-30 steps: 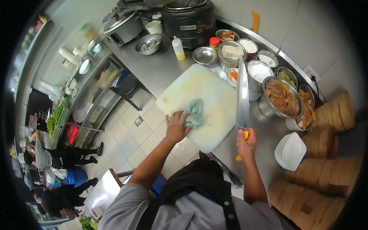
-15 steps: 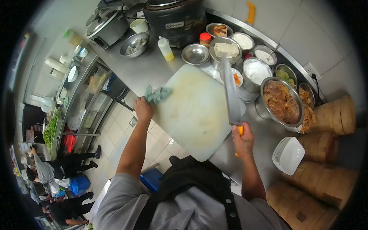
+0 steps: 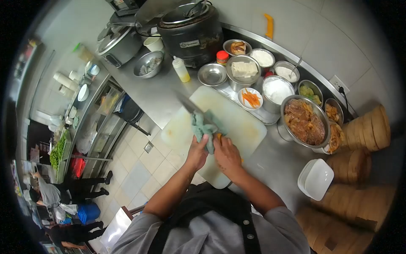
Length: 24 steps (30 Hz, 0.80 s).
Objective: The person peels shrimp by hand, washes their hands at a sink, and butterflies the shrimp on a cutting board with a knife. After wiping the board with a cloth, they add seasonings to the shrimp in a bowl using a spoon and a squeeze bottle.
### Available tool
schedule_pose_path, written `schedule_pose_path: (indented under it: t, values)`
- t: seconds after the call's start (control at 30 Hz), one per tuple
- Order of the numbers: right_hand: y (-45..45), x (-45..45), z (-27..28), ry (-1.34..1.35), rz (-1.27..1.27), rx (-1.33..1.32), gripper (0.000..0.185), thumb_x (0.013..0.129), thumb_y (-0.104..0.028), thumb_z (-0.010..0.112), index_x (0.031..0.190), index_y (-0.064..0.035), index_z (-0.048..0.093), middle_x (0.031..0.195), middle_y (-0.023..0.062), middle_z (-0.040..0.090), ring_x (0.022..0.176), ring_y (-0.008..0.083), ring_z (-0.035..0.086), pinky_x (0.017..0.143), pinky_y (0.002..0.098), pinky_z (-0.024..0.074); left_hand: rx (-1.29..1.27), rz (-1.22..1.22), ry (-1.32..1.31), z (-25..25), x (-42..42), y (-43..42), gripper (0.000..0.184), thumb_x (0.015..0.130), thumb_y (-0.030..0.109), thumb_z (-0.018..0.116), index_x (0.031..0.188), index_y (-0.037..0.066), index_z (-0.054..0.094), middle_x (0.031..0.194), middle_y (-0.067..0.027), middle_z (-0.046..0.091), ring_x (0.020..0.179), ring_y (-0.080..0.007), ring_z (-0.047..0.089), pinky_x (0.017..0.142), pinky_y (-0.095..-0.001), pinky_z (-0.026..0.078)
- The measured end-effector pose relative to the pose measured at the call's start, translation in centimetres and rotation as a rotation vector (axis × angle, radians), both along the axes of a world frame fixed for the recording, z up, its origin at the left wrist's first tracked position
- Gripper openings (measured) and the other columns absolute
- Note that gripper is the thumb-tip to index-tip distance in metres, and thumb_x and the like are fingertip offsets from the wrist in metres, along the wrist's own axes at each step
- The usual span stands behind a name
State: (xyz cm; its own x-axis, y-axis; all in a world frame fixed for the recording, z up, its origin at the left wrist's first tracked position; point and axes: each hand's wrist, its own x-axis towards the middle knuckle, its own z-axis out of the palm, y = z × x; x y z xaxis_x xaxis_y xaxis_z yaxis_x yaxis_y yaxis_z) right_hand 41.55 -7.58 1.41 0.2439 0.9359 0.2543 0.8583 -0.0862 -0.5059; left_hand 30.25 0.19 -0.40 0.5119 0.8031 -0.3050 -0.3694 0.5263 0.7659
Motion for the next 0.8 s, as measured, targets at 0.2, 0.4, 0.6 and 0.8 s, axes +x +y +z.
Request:
schedule_pose_path:
  t: [0.2,0.4,0.6,0.8]
  values:
    - [1.9,-1.2,0.4,-0.023,0.212,-0.163,0.048,0.086,-0.006,0.051,0.131,0.0066,0.038,0.116,0.0244,0.058,0.1,0.0375,0.058,0.082,0.046,0.051,-0.059,0.175,0.299,-0.5,-0.5,3.1,0.032,0.089,0.011,0.067,0.118,0.0,0.057,0.109,-0.0097,0.063,0.099,-0.0235,0.062,0.084,-0.0362,0.051]
    - [1.1,0.5,-2.4,0.062,0.336,-0.05,0.044,0.087,-0.013,0.063,0.125,-0.0043,0.043,0.103,0.0202,0.061,0.094,0.0382,0.06,0.081,0.0464,0.0495,-0.018,0.6,0.401,-5.4,-3.5,9.5,0.032,0.079,0.002,0.074,0.109,-0.002,0.063,0.103,-0.0096,0.067,0.09,-0.0199,0.063,0.081,-0.0334,0.049]
    - [-4.5,5.3,-3.2,0.258,0.181,-0.18,0.048,0.086,-0.015,0.066,0.128,-0.0058,0.045,0.109,0.0235,0.061,0.098,0.0408,0.059,0.085,0.0473,0.0478,0.184,1.058,0.451,-3.8,-14.8,17.3,0.029,0.086,0.005,0.068,0.114,0.0,0.06,0.102,-0.0101,0.068,0.09,-0.0217,0.065,0.077,-0.036,0.054]
    - [-2.1,10.3,-6.0,0.119,-0.071,-0.133,0.056,0.082,-0.015,0.07,0.131,-0.007,0.044,0.108,0.0201,0.061,0.101,0.0393,0.058,0.086,0.0459,0.0472,0.236,0.607,0.545,-4.6,-14.4,16.7,0.037,0.094,0.028,0.056,0.116,0.0,0.058,0.107,-0.0105,0.066,0.096,-0.0222,0.063,0.084,-0.0365,0.051]
